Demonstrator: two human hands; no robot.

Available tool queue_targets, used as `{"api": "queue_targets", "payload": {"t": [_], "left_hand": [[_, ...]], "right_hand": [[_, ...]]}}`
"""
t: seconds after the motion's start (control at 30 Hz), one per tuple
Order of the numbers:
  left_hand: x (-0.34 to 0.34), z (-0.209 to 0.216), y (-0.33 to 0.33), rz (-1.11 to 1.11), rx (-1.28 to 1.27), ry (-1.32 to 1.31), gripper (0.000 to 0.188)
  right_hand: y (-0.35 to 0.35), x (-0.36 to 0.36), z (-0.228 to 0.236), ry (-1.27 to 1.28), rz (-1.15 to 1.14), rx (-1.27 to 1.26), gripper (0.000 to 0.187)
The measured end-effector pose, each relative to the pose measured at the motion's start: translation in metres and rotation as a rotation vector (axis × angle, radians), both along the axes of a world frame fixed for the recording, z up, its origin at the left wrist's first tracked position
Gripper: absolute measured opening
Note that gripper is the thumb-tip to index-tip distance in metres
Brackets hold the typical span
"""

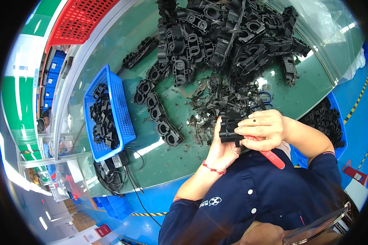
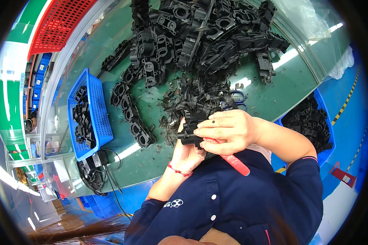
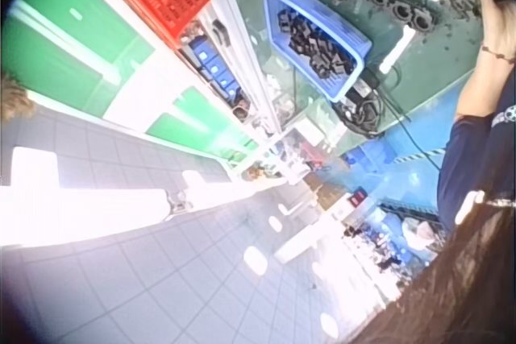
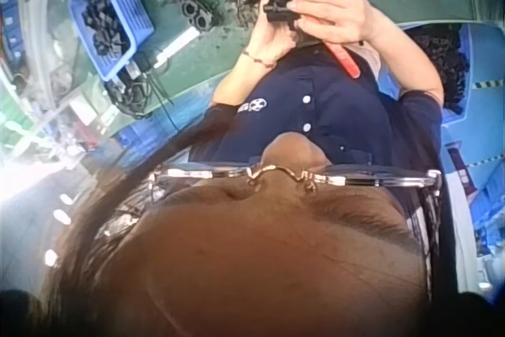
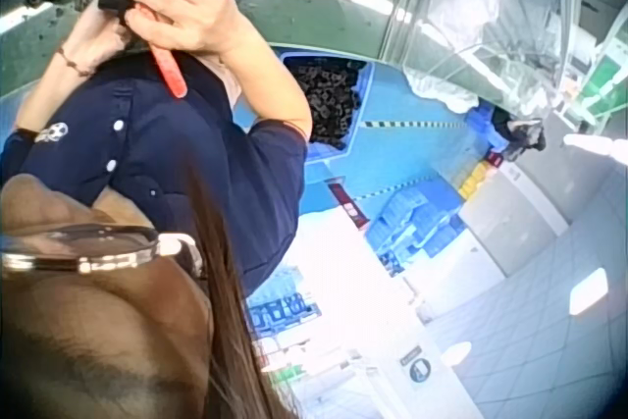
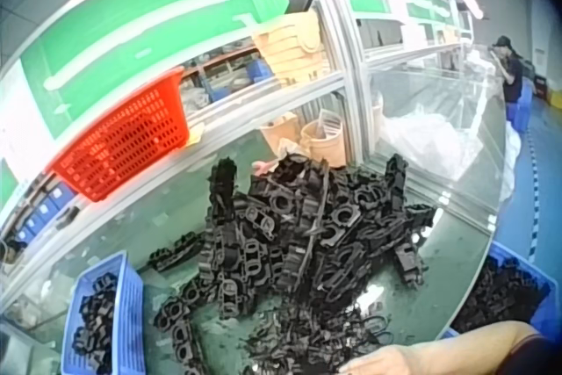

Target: Using a deburring tool to remove excess plastic from molded black components.

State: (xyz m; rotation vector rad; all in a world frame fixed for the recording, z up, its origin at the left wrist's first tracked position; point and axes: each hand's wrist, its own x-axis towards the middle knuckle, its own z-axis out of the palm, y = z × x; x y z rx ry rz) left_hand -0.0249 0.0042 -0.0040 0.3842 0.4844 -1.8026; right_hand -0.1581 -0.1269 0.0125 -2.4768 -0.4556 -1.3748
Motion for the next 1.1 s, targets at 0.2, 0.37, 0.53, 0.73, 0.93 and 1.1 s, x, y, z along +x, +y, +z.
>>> {"api": "queue_targets", "payload": {"t": [0.2, 0.37, 0.53, 0.73, 0.93, 1.1], "left_hand": [[0.0, 0.0, -0.001, 0.019, -0.021, -0.155, 0.052], [-0.001, 0.001, -0.003, 0.086, 0.024, -0.469, 0.057], [-0.001, -0.01, -0.003, 0.203, -0.091, -0.826, 0.061], [0.005, -0.021, 0.0, 0.289, -0.249, -0.956, 0.074], [0.007, -0.027, 0.004, 0.305, -0.307, -0.964, 0.078], [0.009, -0.028, 0.004, 0.308, -0.363, -0.92, 0.08]], "right_hand": [[-0.008, -0.005, -0.002, 0.035, -0.038, 0.075, 0.014], [-0.011, -0.006, -0.001, -0.108, -0.125, 0.891, 0.008], [-0.008, -0.005, -0.007, 0.092, -0.114, 0.933, 0.009], [0.008, -0.009, -0.006, 0.333, -0.16, 1.073, 0.011], [0.014, -0.005, -0.01, 0.309, -0.111, 1.206, 0.01], [0.012, -0.006, -0.01, 0.238, 0.012, 1.322, 0.013]]}}
